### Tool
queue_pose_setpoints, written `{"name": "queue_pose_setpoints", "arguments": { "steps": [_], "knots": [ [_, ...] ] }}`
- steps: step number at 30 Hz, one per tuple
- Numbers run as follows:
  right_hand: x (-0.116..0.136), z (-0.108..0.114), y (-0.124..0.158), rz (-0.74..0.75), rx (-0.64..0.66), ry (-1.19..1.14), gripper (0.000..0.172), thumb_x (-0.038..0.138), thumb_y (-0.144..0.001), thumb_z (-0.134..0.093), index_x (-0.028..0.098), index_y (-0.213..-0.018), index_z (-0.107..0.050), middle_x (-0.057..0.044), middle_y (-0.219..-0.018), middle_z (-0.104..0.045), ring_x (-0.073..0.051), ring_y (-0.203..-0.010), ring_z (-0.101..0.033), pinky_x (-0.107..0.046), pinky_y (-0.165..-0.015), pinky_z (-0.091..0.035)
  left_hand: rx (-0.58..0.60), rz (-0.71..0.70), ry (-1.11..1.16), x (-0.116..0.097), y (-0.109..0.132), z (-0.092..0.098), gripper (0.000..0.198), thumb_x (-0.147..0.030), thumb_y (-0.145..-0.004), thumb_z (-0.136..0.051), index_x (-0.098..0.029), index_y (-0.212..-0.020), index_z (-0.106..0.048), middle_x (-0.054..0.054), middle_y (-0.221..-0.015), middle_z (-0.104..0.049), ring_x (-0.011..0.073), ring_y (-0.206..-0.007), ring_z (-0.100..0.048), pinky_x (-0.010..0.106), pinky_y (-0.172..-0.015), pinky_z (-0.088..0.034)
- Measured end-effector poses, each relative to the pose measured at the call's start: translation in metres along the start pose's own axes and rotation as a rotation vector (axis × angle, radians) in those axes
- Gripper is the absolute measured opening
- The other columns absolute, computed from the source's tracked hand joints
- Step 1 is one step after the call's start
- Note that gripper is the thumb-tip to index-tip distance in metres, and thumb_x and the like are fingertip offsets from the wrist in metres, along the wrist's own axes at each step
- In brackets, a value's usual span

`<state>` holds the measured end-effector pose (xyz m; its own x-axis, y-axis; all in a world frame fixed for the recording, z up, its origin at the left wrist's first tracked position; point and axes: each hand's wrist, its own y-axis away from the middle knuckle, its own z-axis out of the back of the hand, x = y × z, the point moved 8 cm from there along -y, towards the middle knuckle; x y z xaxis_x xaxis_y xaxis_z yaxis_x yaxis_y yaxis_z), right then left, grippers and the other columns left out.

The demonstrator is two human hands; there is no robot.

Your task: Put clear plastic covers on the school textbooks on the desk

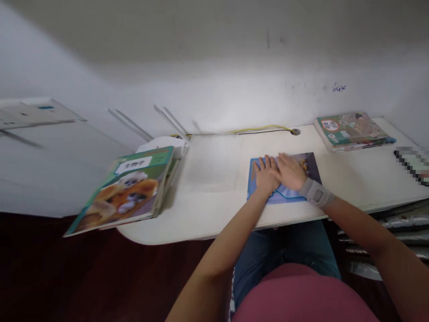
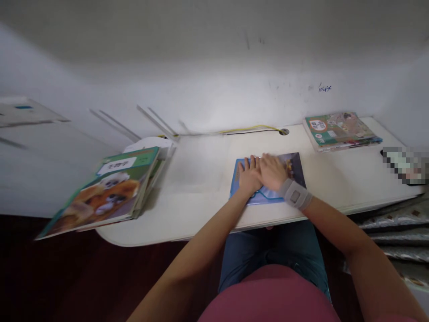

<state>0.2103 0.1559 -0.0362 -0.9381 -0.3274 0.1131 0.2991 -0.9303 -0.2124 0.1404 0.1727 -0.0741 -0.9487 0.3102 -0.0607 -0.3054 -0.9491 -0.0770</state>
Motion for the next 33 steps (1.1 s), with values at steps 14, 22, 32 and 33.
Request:
{"name": "queue_pose_setpoints", "arguments": {
  "steps": [14,22,32,33],
  "knots": [
    [-0.109,-0.008,0.023,-0.213,0.022,0.197,0.053,0.04,-0.093,-0.032,0.009,-0.133,-0.045,-0.018,-0.143,-0.039,-0.034,-0.133,-0.032,-0.056,-0.104,-0.024,-0.007,0.115,-0.017,0.034,-0.013,0.012,0.06,-0.038,-0.092,-0.022,-0.002,-0.14,-0.034,0.02,-0.149,-0.025,0.0382,-0.138,-0.016,0.059,-0.109,-0.01],
    [-0.015,-0.008,-0.016,-0.002,-0.009,0.047,0.043,0.033,-0.095,-0.03,0.012,-0.125,-0.053,-0.015,-0.13,-0.055,-0.024,-0.122,-0.047,-0.042,-0.102,-0.033,-0.017,-0.044,0.001,-0.004,-0.016,0.002,0.055,-0.025,-0.091,-0.024,-0.002,-0.141,-0.032,0.02,-0.146,-0.032,0.0351,-0.135,-0.026,0.051,-0.108,-0.021],
    [-0.016,-0.032,-0.01,0.17,0.046,-0.021,0.061,0.05,-0.094,-0.025,0.01,-0.14,-0.035,-0.012,-0.144,-0.04,-0.026,-0.134,-0.033,-0.042,-0.108,-0.027,0.026,-0.122,0.038,0.014,-0.016,-0.001,0.061,-0.046,-0.092,-0.024,-0.016,-0.145,-0.028,0.011,-0.151,-0.027,0.0334,-0.138,-0.021,0.049,-0.11,-0.017],
    [-0.022,-0.031,-0.008,0.18,0.053,0.007,0.061,0.05,-0.094,-0.025,0.012,-0.14,-0.036,-0.012,-0.145,-0.038,-0.027,-0.134,-0.032,-0.044,-0.108,-0.026,0.016,-0.116,0.05,0.02,-0.016,0.001,0.061,-0.05,-0.092,-0.022,-0.019,-0.144,-0.029,0.01,-0.151,-0.028,0.0334,-0.138,-0.022,0.049,-0.11,-0.018]
  ]
}}
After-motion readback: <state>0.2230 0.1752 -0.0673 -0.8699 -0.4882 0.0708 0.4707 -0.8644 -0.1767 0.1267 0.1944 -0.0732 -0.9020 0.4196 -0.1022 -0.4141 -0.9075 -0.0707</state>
